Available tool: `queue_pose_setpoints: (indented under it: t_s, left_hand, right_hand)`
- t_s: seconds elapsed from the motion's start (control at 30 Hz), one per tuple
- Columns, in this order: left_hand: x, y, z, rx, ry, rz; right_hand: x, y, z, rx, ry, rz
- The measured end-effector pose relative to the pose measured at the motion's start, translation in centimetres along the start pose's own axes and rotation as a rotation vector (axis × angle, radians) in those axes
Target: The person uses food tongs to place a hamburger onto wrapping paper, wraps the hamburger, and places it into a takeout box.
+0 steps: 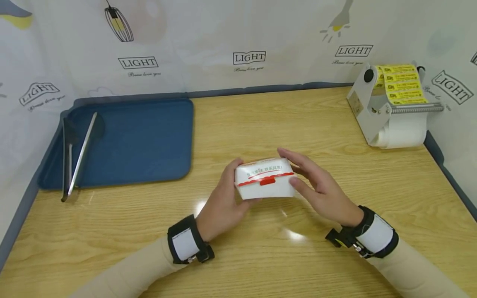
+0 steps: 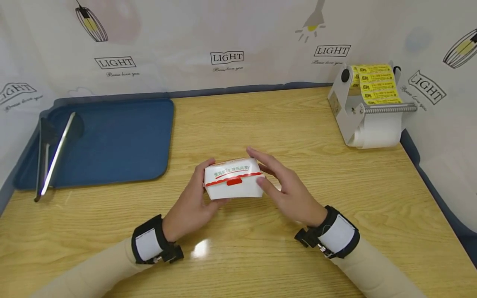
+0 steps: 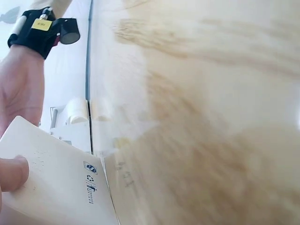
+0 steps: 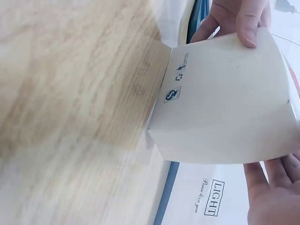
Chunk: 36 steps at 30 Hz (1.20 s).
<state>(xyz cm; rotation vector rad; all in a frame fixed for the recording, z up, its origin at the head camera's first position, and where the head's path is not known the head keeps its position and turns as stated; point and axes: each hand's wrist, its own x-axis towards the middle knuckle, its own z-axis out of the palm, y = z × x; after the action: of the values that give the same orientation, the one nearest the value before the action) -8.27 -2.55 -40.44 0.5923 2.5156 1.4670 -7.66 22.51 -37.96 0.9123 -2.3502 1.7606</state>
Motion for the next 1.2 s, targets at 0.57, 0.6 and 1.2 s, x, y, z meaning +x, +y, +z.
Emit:
queue_pose_setpoints:
  t_s: [0.57,0.6,1.2]
  left_hand:
    - [0.7,0.1,0.0,-0.074,-0.057,0.028]
    - [0.7,0.1,0.0,-0.069,-0.057,0.022]
    - [0.6,-0.1,0.4,0.010,-0.024,0.092]
  right_hand:
    - [0.4,0.5,-0.7,0.177,-0.052,0.206]
    - [0.5,0.4,-0.7,0.136,-0.049,0.178]
    - [0.6,-0.2,2.9,-0.505,0.304,-0.094]
